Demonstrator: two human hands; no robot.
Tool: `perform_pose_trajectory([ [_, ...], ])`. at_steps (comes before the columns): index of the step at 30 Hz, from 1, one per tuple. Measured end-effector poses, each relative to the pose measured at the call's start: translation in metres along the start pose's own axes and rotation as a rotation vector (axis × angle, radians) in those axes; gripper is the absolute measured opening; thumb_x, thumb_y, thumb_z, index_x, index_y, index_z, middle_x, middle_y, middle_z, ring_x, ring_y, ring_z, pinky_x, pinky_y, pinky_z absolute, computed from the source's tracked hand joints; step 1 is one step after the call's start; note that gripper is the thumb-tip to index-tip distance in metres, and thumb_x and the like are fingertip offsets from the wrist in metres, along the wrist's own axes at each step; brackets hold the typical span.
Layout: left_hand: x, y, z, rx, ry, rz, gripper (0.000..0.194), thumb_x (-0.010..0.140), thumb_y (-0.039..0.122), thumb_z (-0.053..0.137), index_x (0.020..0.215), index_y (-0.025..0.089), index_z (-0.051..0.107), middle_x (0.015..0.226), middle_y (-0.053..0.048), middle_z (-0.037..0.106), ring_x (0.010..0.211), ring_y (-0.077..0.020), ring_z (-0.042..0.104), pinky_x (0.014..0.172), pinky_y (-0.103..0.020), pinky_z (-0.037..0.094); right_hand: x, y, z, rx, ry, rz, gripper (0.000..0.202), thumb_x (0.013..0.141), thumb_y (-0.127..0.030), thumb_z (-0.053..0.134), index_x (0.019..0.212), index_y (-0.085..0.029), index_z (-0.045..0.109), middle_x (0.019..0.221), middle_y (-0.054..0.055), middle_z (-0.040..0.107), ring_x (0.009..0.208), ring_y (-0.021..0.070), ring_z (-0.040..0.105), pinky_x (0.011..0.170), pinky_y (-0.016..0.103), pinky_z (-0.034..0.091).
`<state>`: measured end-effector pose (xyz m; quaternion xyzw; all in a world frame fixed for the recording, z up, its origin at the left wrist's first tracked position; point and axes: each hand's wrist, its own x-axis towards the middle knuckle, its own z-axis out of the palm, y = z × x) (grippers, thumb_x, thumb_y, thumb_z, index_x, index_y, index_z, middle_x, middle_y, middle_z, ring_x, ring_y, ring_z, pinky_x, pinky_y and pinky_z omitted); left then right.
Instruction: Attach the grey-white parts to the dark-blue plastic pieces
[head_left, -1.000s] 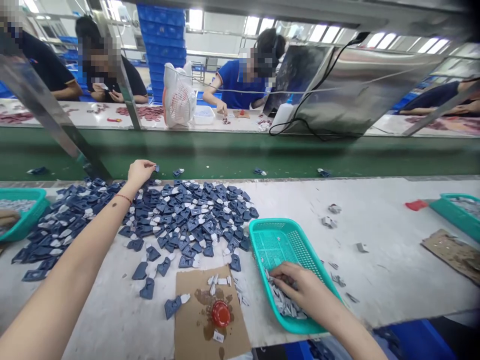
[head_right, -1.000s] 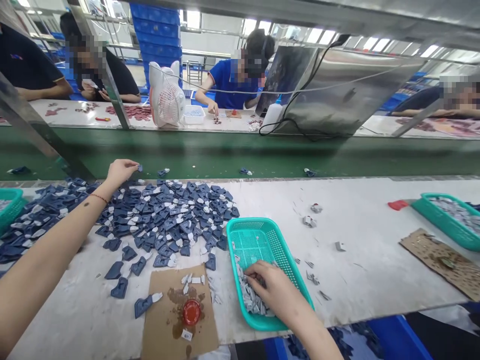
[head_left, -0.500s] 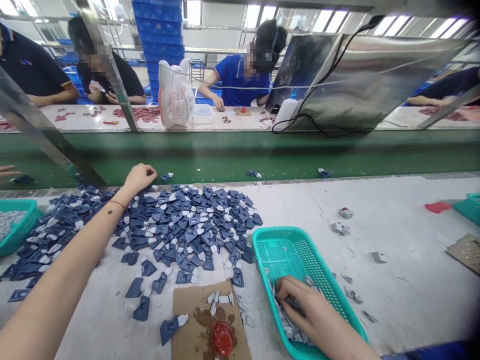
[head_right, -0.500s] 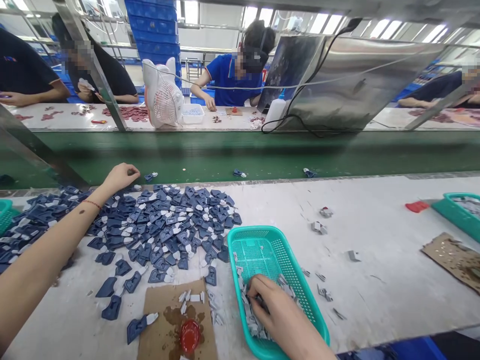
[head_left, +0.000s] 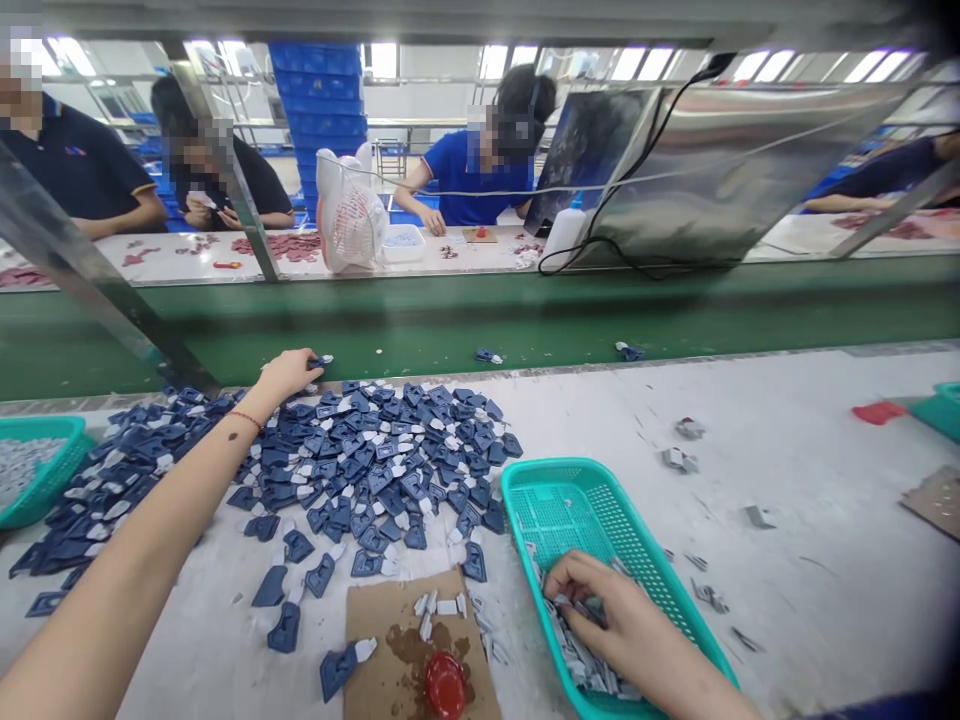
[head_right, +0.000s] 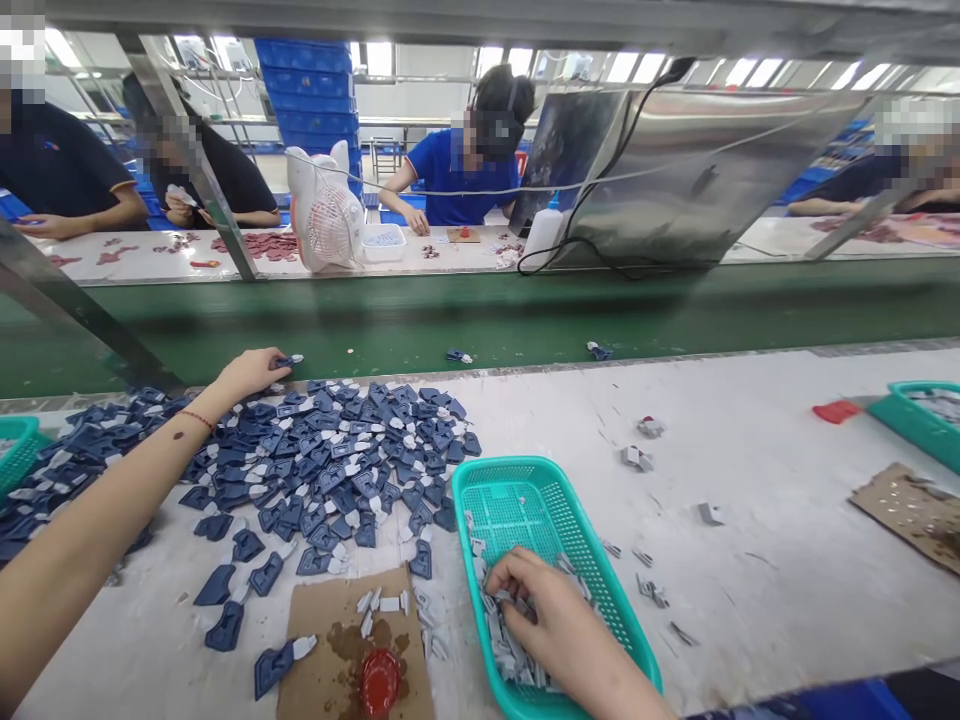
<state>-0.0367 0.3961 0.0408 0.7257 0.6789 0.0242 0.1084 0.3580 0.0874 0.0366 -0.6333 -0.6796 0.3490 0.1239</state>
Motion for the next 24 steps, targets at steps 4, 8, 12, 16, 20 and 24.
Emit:
perform_pose_trajectory([
  [4, 0.014, 0.011, 0.001, 0.065, -0.021, -0.075, 0.033, 0.091, 0.032, 0.058, 0.120, 0.015, 0.057, 0.120, -0.010, 0.060, 0.103, -0.0236, 0.061, 0.086, -0.045, 0.053, -0.003, 0.004, -0.002, 0.030, -0.019, 0.021, 0.017, 0.082, -0.015, 0.049, 0.078, -0.023, 0.064, 0.089, 0.004, 0.066, 0.079, 0.0193, 0.062, 0.073, 0.031, 0.047],
  [8, 0.023, 0.016, -0.005, 0.064, -0.046, -0.056, 0.032, 0.091, 0.031, 0.059, 0.119, 0.016, 0.058, 0.119, -0.010, 0.060, 0.102, -0.0232, 0.062, 0.085, -0.043, 0.053, -0.004, 0.008, -0.003, 0.085, -0.026, 0.000, 0.018, 0.089, -0.024, 0.049, 0.079, -0.023, 0.064, 0.090, 0.004, 0.067, 0.082, 0.0195, 0.063, 0.075, 0.031, 0.047],
  [12, 0.031, 0.044, -0.010, -0.026, -0.012, 0.078, 0.031, 0.091, 0.031, 0.058, 0.118, 0.016, 0.058, 0.118, -0.010, 0.061, 0.100, -0.0225, 0.062, 0.084, -0.043, 0.053, -0.005, 0.013, -0.002, 0.096, -0.034, -0.012, 0.016, 0.090, -0.024, 0.050, 0.083, -0.023, 0.064, 0.089, 0.003, 0.066, 0.080, 0.0191, 0.062, 0.072, 0.030, 0.047],
  [16, 0.046, 0.112, -0.001, -0.162, -0.020, 0.350, 0.031, 0.092, 0.032, 0.057, 0.117, 0.015, 0.059, 0.116, -0.009, 0.062, 0.098, -0.0223, 0.063, 0.083, -0.042, 0.054, -0.006, 0.017, 0.000, 0.122, 0.033, -0.010, 0.018, 0.092, -0.028, 0.049, 0.092, -0.024, 0.066, 0.094, 0.004, 0.066, 0.086, 0.0200, 0.063, 0.077, 0.031, 0.049],
  [20, 0.064, 0.189, 0.022, -0.218, -0.059, 0.586, 0.032, 0.091, 0.031, 0.057, 0.119, 0.016, 0.058, 0.122, -0.010, 0.059, 0.103, -0.0233, 0.061, 0.087, -0.044, 0.053, -0.015, 0.019, 0.004, 0.138, 0.227, 0.017, 0.022, 0.094, -0.033, 0.047, 0.100, -0.026, 0.067, 0.094, 0.006, 0.065, 0.087, 0.0198, 0.064, 0.074, 0.028, 0.052],
  [24, 0.070, 0.232, 0.044, -0.194, -0.148, 0.732, 0.032, 0.091, 0.031, 0.058, 0.119, 0.016, 0.058, 0.121, -0.010, 0.060, 0.102, -0.0230, 0.061, 0.086, -0.044, 0.053, -0.026, 0.022, 0.012, 0.088, 0.331, 0.014, 0.023, 0.093, -0.028, 0.048, 0.105, -0.028, 0.068, 0.100, 0.006, 0.066, 0.090, 0.0190, 0.067, 0.072, 0.024, 0.054],
])
